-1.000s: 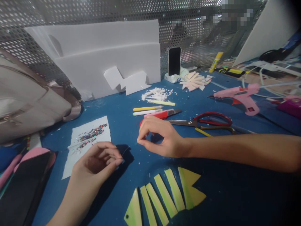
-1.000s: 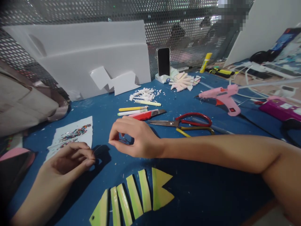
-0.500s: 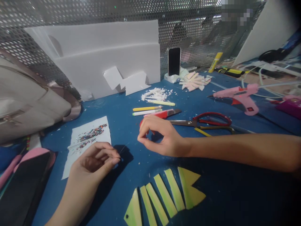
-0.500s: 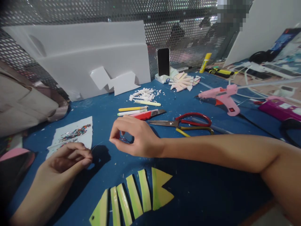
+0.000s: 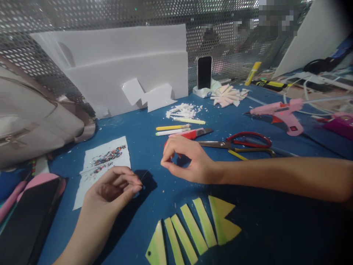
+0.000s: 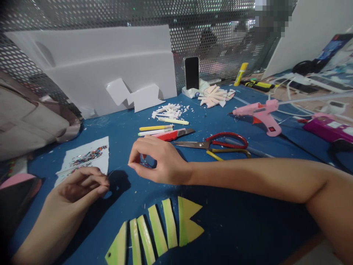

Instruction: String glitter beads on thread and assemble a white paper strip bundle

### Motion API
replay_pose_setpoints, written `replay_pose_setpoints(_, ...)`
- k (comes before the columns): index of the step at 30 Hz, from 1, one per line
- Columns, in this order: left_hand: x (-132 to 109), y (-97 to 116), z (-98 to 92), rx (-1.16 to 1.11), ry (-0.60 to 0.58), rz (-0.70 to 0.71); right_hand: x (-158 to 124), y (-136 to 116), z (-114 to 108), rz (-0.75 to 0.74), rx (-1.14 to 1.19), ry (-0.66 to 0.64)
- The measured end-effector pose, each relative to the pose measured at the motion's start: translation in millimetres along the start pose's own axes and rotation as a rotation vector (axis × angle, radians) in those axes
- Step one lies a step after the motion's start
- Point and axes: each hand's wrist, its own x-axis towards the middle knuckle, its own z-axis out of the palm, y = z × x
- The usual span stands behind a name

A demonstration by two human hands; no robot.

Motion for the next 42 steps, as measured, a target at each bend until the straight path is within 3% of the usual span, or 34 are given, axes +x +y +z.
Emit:
replay_pose_setpoints(22,9.9,-11.8,-15.0,0.018,-0.112,0.045,-0.9,0.1,0.5,-0.003,-0.003,0.0)
replay_pose_setpoints(42,8.3,-12.1,-14.4,-0.113,-0.011,0.032,-0.5,-0.4,-1.0,-0.043,-0.061,-0.073)
